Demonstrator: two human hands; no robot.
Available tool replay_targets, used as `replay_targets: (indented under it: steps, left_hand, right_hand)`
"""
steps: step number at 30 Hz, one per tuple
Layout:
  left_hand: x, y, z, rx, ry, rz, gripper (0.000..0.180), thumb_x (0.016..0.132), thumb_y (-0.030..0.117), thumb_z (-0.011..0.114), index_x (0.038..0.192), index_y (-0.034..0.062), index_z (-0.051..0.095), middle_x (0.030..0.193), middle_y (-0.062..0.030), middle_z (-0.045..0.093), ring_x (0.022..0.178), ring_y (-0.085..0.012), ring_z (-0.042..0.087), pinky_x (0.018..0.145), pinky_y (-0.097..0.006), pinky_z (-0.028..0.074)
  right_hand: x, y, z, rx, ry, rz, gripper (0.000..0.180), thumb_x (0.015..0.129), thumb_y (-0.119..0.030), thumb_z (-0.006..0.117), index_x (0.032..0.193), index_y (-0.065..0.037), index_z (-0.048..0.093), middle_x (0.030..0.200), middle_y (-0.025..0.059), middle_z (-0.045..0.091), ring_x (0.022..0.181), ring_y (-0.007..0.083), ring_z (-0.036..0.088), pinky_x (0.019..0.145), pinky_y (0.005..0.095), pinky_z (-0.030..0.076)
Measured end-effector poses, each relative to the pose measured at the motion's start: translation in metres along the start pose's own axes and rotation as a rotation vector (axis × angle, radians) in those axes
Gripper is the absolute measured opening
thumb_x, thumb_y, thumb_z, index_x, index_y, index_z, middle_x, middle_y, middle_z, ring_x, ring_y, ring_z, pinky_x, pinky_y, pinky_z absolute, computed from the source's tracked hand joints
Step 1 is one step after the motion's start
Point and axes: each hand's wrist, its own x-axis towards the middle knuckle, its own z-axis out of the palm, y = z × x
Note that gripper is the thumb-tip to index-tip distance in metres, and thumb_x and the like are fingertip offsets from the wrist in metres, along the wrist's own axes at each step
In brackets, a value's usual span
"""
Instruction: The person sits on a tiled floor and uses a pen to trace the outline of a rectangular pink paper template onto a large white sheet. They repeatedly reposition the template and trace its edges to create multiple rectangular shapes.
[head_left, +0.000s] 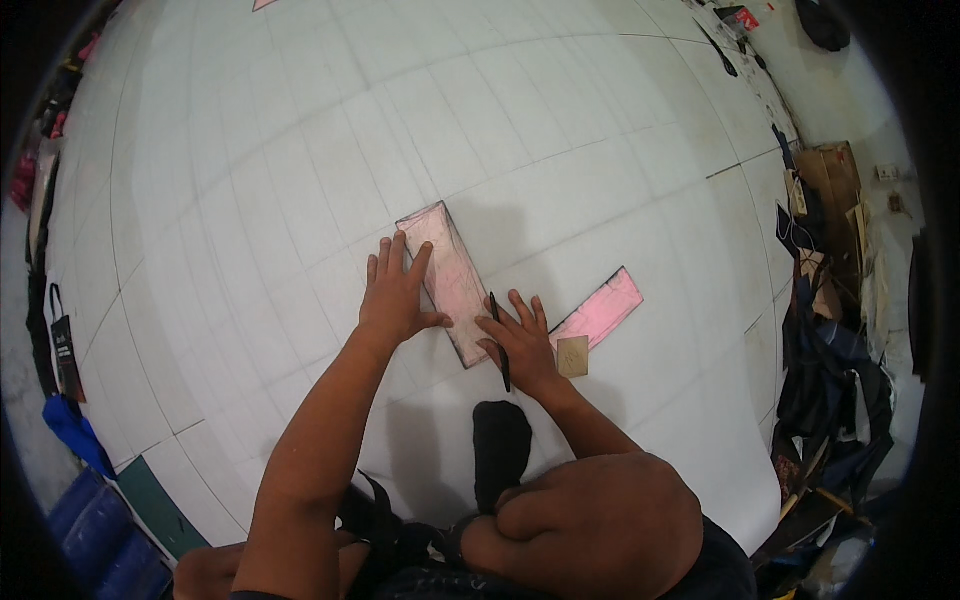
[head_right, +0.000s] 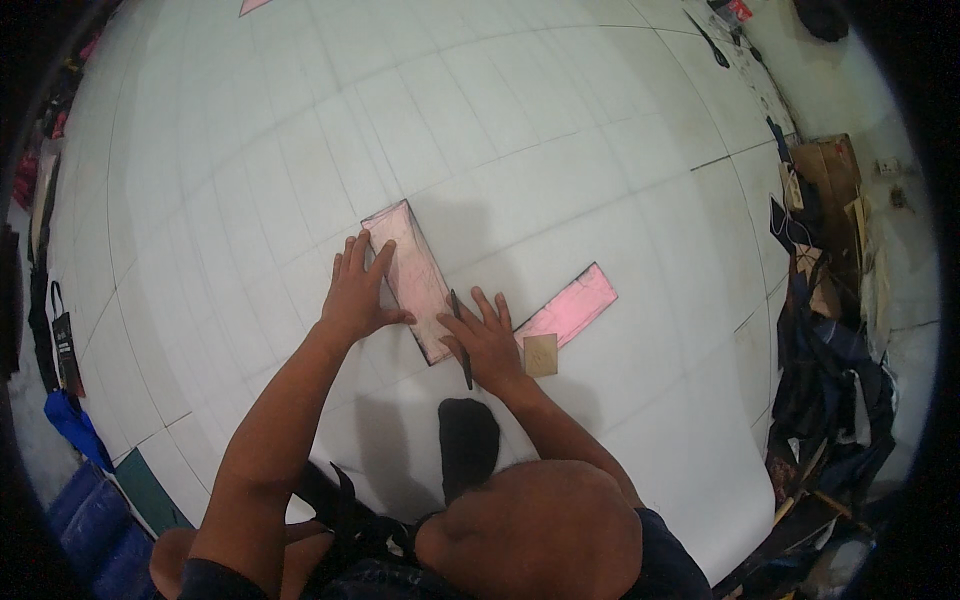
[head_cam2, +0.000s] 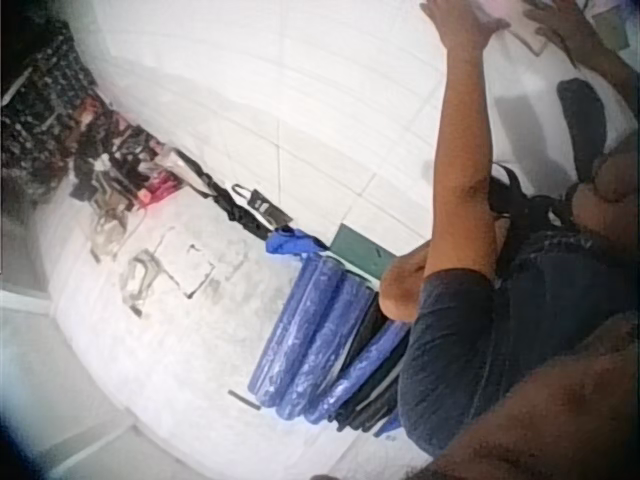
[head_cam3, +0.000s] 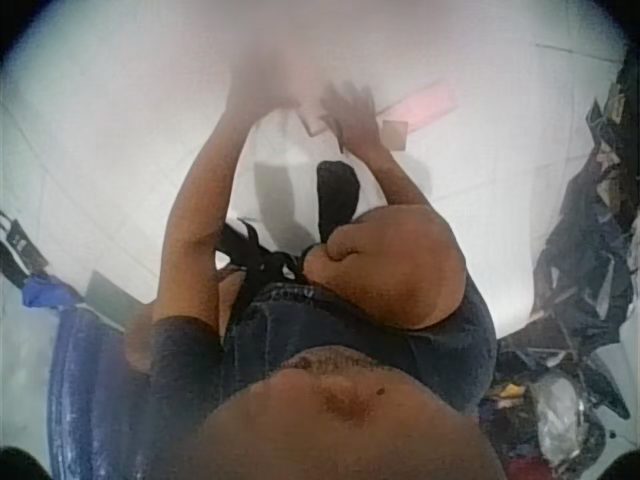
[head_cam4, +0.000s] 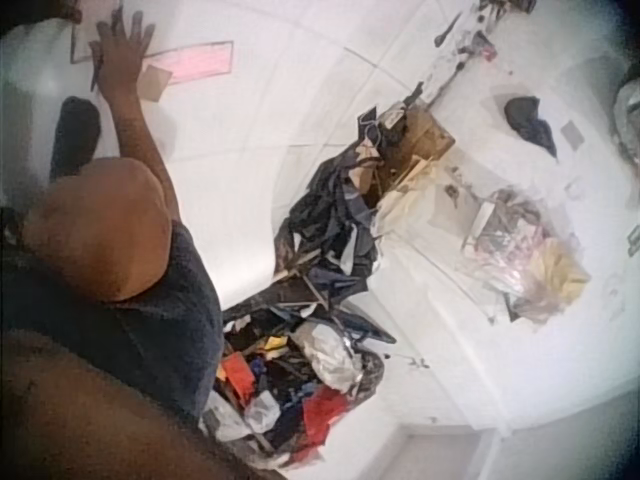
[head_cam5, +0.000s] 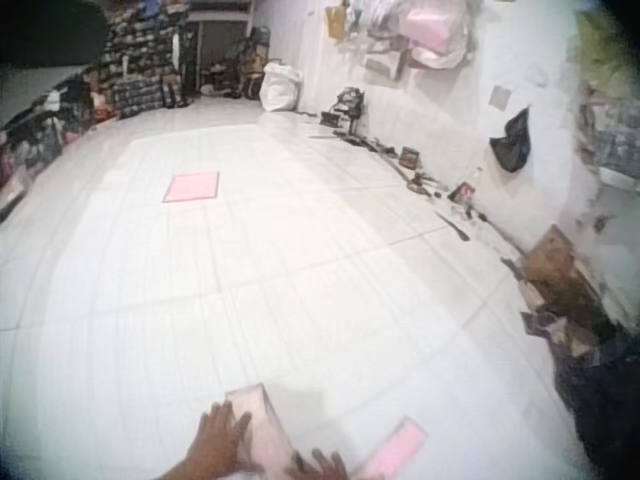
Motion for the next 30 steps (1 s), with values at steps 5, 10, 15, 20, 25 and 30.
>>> replay_targets:
  steps: [5, 10, 15, 20, 25, 30]
  left_hand:
    - [0.002, 0.005, -0.002, 0.066, -0.05, -0.01, 0.128, 0.062, 0.057, 0.094, 0.162, 0.0111, 0.028, 0.167, -0.0289, 0.019, 0.156, -0.048, 0.017, 0.125, -0.06, 0.021]
    - [0.004, 0.009, -0.005, 0.1, -0.079, -0.026, 0.128, 0.063, 0.057, 0.094, 0.163, 0.0111, 0.027, 0.167, -0.0292, 0.019, 0.156, -0.0483, 0.017, 0.126, -0.059, 0.021]
    - [0.002, 0.009, -0.008, 0.109, -0.085, -0.044, 0.128, 0.064, 0.055, 0.094, 0.163, 0.0119, 0.027, 0.167, -0.029, 0.018, 0.156, -0.048, 0.017, 0.126, -0.058, 0.021]
    - [0.005, 0.01, -0.005, 0.115, -0.088, -0.037, 0.127, 0.065, 0.056, 0.094, 0.163, 0.0124, 0.027, 0.167, -0.0287, 0.019, 0.156, -0.048, 0.017, 0.125, -0.059, 0.022]
    - [0.003, 0.01, -0.006, 0.095, -0.083, -0.039, 0.127, 0.064, 0.054, 0.095, 0.163, 0.0129, 0.027, 0.167, -0.0289, 0.018, 0.156, -0.0481, 0.017, 0.126, -0.059, 0.022]
    - [0.003, 0.009, -0.006, 0.103, -0.08, -0.047, 0.127, 0.064, 0.054, 0.095, 0.163, 0.0129, 0.027, 0.167, -0.0288, 0.018, 0.156, -0.0483, 0.017, 0.126, -0.059, 0.022]
  right_hand:
    - [-0.001, -0.001, 0.0, 0.019, 0.014, 0.016, 0.041, 0.091, -0.019, 0.076, 0.131, -0.013, 0.066, 0.147, 0.0109, 0.059, 0.146, 0.0401, 0.041, 0.122, 0.0623, 0.02]
    - [-0.005, -0.004, -0.021, 0.149, 0.054, 0.088, 0.043, 0.095, -0.012, 0.07, 0.136, -0.006, 0.059, 0.135, 0.0164, 0.065, 0.133, 0.0391, 0.052, 0.118, 0.0567, 0.029]
    - [-0.029, -0.022, -0.036, 0.492, 0.013, 0.383, 0.037, 0.1, -0.011, 0.064, 0.135, 0.001, 0.057, 0.118, 0.0209, 0.068, 0.11, 0.0348, 0.065, 0.101, 0.0414, 0.048]
    - [-0.036, -0.042, -0.028, 0.604, -0.085, 0.386, 0.02, 0.098, -0.015, 0.068, 0.112, -0.002, 0.072, 0.107, 0.0177, 0.074, 0.101, 0.0364, 0.07, 0.093, 0.0436, 0.053]
    - [-0.039, -0.046, -0.018, 0.575, 0.005, 0.306, 0.02, 0.097, -0.015, 0.069, 0.111, -0.002, 0.072, 0.106, 0.0173, 0.074, 0.101, 0.0356, 0.069, 0.091, 0.044, 0.053]
    - [-0.039, -0.046, -0.015, 0.512, -0.02, 0.286, 0.019, 0.095, -0.013, 0.071, 0.11, -0.002, 0.074, 0.106, 0.015, 0.074, 0.101, 0.0337, 0.068, 0.091, 0.0431, 0.052]
